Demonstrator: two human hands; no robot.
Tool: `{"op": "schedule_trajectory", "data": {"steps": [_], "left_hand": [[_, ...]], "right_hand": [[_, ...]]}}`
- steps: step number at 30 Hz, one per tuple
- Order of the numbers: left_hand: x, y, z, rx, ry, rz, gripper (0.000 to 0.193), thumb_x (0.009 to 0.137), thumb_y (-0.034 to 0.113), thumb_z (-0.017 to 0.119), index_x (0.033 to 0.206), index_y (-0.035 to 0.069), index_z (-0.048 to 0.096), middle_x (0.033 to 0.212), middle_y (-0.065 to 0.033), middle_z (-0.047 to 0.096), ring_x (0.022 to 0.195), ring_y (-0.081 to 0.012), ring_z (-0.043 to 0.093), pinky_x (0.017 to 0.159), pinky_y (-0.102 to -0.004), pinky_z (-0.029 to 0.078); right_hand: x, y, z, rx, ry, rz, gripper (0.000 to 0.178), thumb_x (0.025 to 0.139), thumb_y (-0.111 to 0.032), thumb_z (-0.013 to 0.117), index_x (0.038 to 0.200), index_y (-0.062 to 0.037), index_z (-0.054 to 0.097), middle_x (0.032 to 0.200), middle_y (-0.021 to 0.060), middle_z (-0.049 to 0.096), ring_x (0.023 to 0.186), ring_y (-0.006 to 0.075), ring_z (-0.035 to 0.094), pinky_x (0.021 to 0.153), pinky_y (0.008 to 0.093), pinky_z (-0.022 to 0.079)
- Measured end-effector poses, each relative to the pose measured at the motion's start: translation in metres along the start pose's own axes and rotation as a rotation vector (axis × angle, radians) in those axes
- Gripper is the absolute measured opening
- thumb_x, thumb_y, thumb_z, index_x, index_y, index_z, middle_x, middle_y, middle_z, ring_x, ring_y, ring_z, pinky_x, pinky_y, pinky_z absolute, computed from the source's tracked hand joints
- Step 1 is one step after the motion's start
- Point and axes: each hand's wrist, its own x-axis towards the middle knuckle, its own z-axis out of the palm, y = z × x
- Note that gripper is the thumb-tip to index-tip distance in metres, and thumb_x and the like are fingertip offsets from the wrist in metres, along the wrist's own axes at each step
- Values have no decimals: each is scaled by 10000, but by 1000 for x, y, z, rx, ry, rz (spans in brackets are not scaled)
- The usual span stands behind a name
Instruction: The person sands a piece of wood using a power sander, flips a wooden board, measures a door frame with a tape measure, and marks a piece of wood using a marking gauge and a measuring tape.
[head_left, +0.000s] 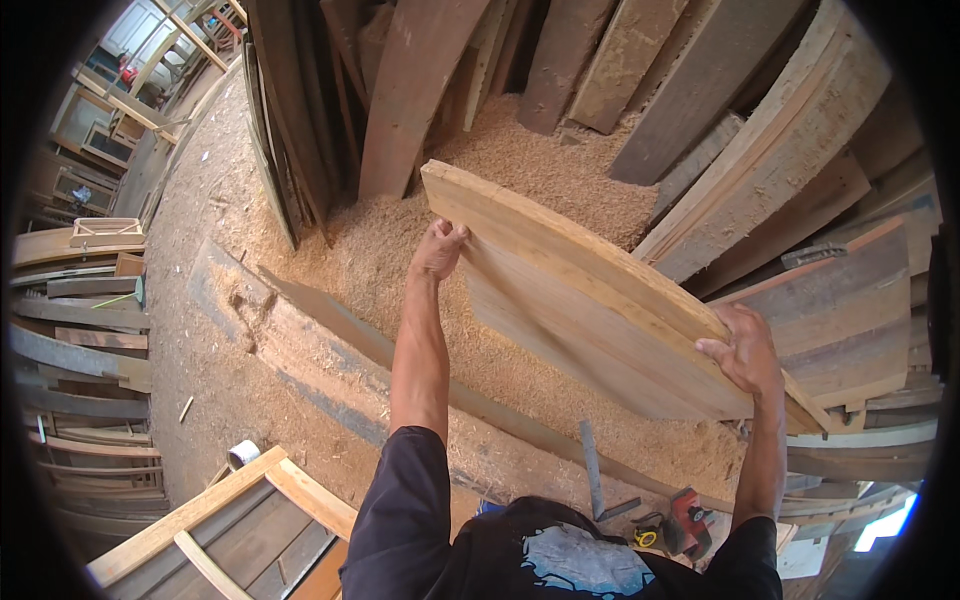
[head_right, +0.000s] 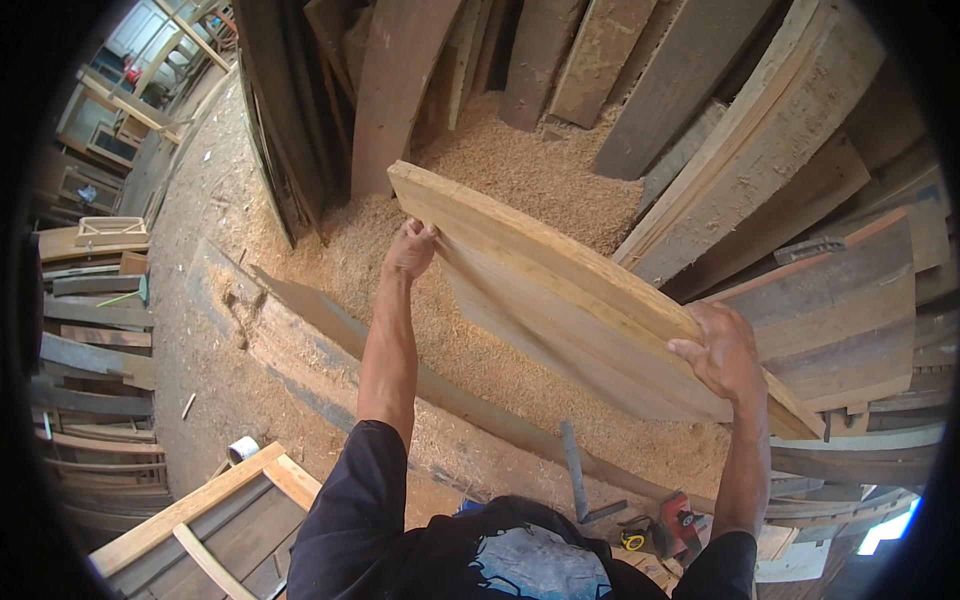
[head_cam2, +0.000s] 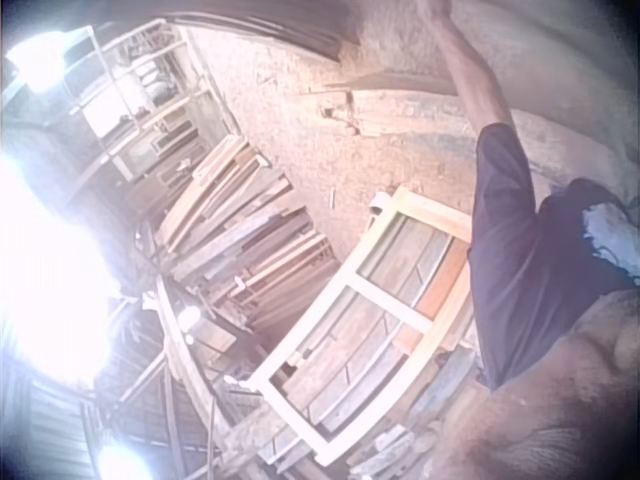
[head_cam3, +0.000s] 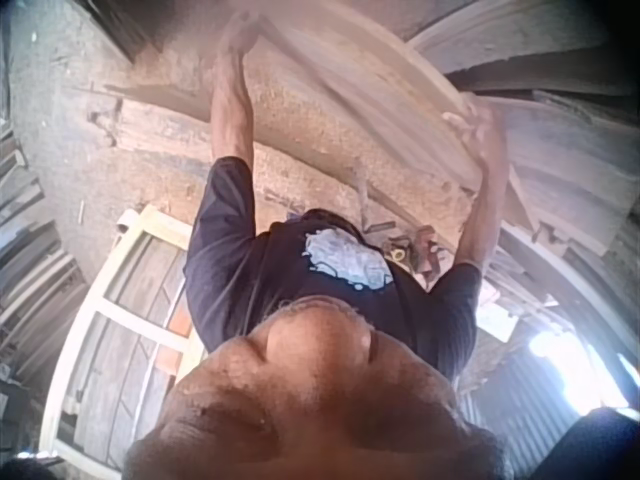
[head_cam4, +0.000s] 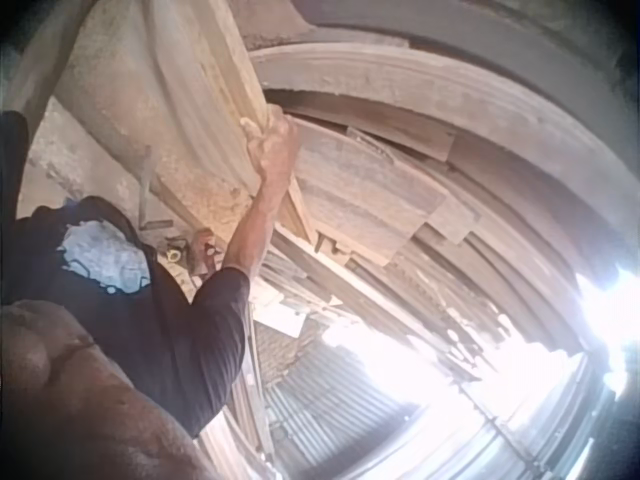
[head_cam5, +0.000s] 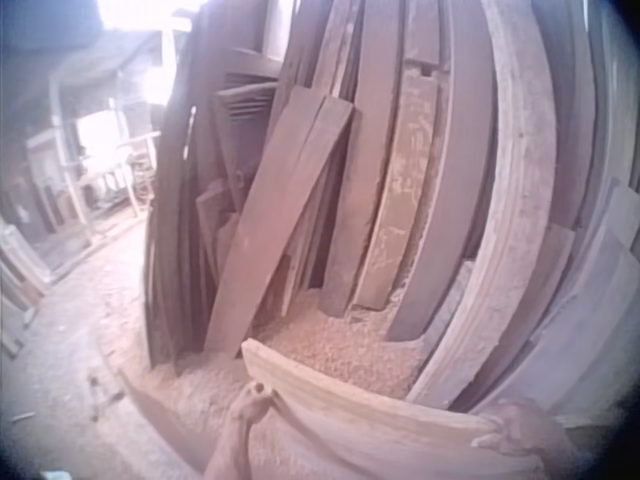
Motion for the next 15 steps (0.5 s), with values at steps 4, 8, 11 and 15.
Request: {"op": "schedule_trajectory", "data": {"steps": [4, 8, 11, 15], "left_hand": [[-3, -2, -13, 37, 77, -39, 466, 849, 133, 774, 1244, 18, 554, 1143, -11, 637, 1069, -129, 556, 1005, -315, 400], [4, -15, -16, 73, 103, -68, 426, 862, 106, 726, 1224, 3, 527, 1111, -31, 599, 1062, -135, 533, 1005, -335, 394], [0, 2, -97, 146, 13, -100, 232, 848, 122, 685, 1041, 53, 576, 934, -4, 603, 862, -122, 557, 782, -321, 448], [9, -25, -90, -121, 32, -106, 207, 869, 80, 645, 1051, 106, 550, 961, 4, 598, 898, -148, 570, 792, -327, 448]], "right_hand": [[0, -8, 1, -4, -3, -7, 372, 719, -209, 777, 993, 12, 657, 895, 221, 635, 903, 412, 592, 813, 470, 465], [-15, 11, -2, -4, -30, 93, 390, 726, -244, 787, 994, 9, 659, 905, 230, 641, 904, 422, 592, 807, 477, 463], [-38, 40, -18, -172, -36, 127, 434, 721, -279, 807, 1018, 4, 667, 914, 245, 649, 880, 432, 608, 799, 478, 470], [-103, 92, -38, -351, -29, 442, 478, 701, -311, 833, 1022, 0, 664, 907, 253, 655, 833, 422, 628, 786, 451, 488]]}}
